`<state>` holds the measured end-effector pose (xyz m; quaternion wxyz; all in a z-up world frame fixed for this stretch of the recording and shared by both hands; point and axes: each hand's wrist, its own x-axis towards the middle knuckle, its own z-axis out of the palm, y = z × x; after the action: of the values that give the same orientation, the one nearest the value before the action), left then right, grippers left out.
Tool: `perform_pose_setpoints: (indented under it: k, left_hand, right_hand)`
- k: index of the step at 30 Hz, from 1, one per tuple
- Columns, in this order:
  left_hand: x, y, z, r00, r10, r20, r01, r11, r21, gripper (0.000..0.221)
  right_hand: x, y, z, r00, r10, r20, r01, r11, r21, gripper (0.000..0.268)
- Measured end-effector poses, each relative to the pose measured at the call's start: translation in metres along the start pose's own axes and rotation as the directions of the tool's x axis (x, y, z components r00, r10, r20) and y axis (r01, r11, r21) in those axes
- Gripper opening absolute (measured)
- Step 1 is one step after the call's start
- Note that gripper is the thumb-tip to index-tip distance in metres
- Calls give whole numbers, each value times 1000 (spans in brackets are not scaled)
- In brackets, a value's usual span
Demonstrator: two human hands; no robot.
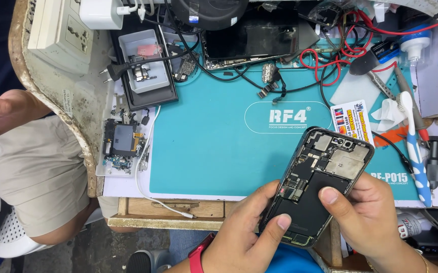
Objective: Cleaning and inspecting internal components of a disassembled smartphone using a toothbrush, cleaning solution, and precision tools.
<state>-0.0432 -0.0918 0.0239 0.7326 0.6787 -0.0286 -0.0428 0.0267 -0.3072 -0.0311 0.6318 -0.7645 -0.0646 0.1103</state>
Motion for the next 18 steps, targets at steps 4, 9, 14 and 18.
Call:
perform_pose_setpoints:
  k: [4,9,14,18]
  left_hand:
    - [0,0,-1,1000,-18,1,18,1000,1,51]
    - [-2,-21,-17,991,84,-102,-67,984,163,46]
    - [22,-12,-70,986,26,-165,27,949,313,45]
    - [41,-6,-88,987,-127,-98,157,895,417,43]
  right_hand:
    - [1,2,0,1000,-16,6,16,1000,-1,31]
    - [10,6,-7,992,-129,19,129,949,-289,55]
    - [5,-43,-15,999,-31,30,35,985,-167,46]
    - [-29,-37,-47,943,-131,-307,-9,910,-415,23]
